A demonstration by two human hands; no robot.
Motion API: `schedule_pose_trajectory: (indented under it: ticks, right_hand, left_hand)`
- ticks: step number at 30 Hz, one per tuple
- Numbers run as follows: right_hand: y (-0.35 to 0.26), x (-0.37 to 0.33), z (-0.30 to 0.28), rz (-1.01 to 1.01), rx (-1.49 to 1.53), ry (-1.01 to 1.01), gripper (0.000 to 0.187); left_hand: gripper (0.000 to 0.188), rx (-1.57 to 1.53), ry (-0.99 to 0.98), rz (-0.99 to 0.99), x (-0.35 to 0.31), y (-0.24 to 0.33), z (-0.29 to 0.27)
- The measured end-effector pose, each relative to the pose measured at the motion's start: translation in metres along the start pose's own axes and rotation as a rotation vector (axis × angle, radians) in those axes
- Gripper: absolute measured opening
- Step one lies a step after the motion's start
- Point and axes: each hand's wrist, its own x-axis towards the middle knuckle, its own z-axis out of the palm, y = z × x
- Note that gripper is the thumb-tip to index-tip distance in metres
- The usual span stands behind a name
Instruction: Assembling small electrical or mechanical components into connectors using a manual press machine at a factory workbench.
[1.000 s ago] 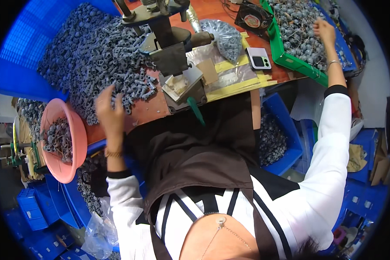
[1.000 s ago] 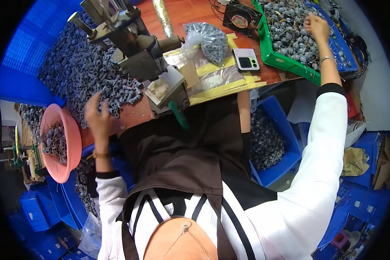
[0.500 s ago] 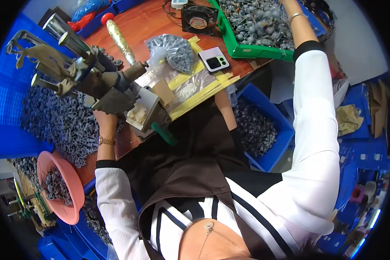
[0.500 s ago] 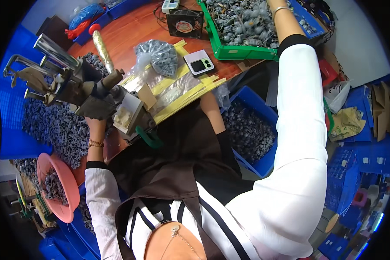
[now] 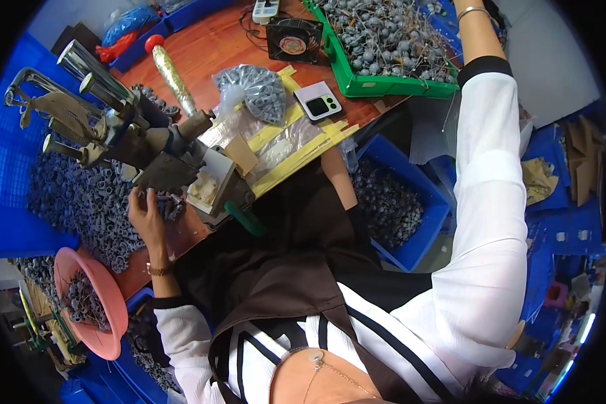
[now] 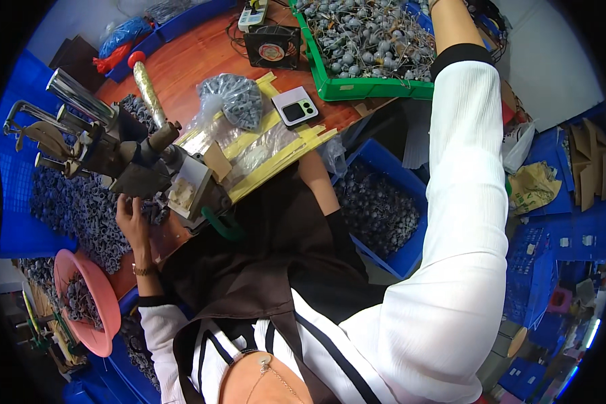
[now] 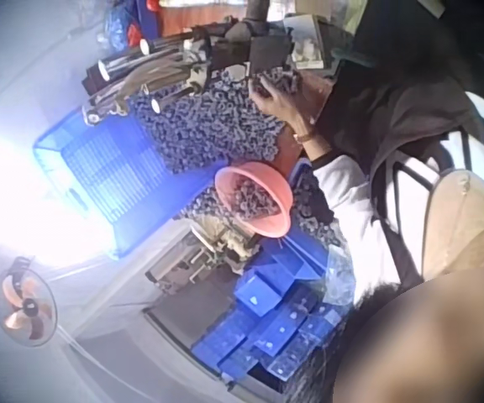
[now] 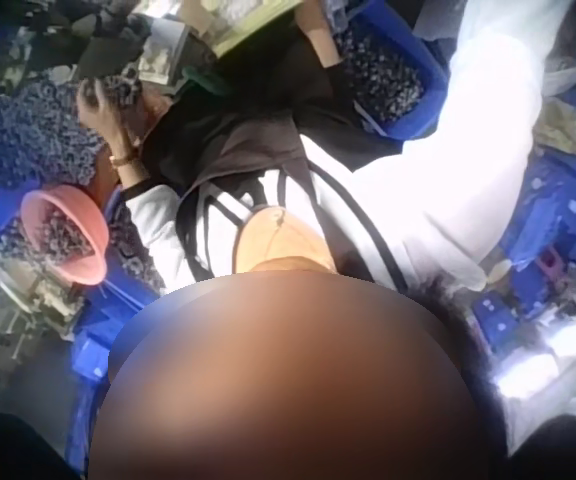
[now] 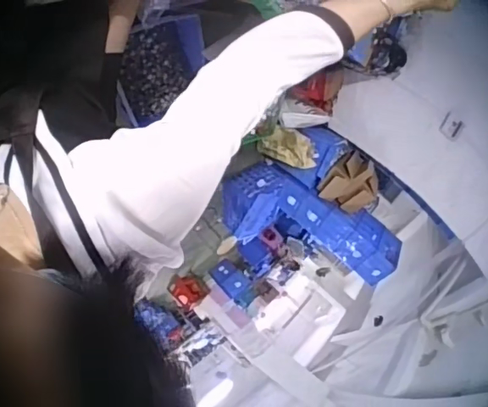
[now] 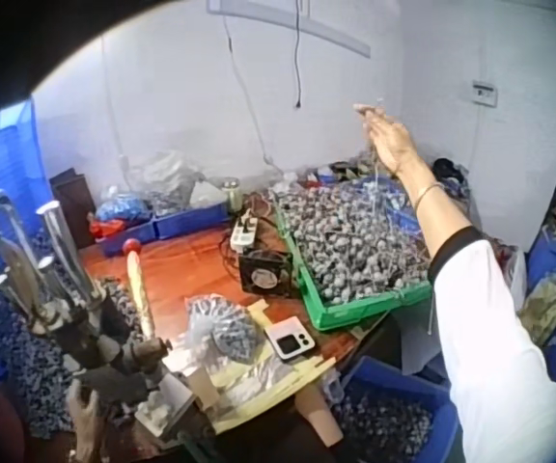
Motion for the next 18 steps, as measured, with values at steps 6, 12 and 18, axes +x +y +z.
schedule_pose_trajectory:
  ticks: [6, 12, 18]
  right_hand:
    - [0.048, -0.013, -0.044, -0.098, -1.161, 0.328, 0.023]
    - [0.049, -0.019, -0.03, -0.325, -0.807, 0.13, 0.023]
    - [0.046, -0.018, -0.002, -0.313, -1.006, 0.289, 0.025]
  left_hand:
    - [0.028, -0.498, -0.111, -0.157, -0.053, 0.033, 0.017]
    - [0.028, -0.345, -0.167, 0.088, -0.061, 0.051, 0.036]
    - [0.029, -0.163, -0.186, 0.165, -0.058, 0.047, 0.057]
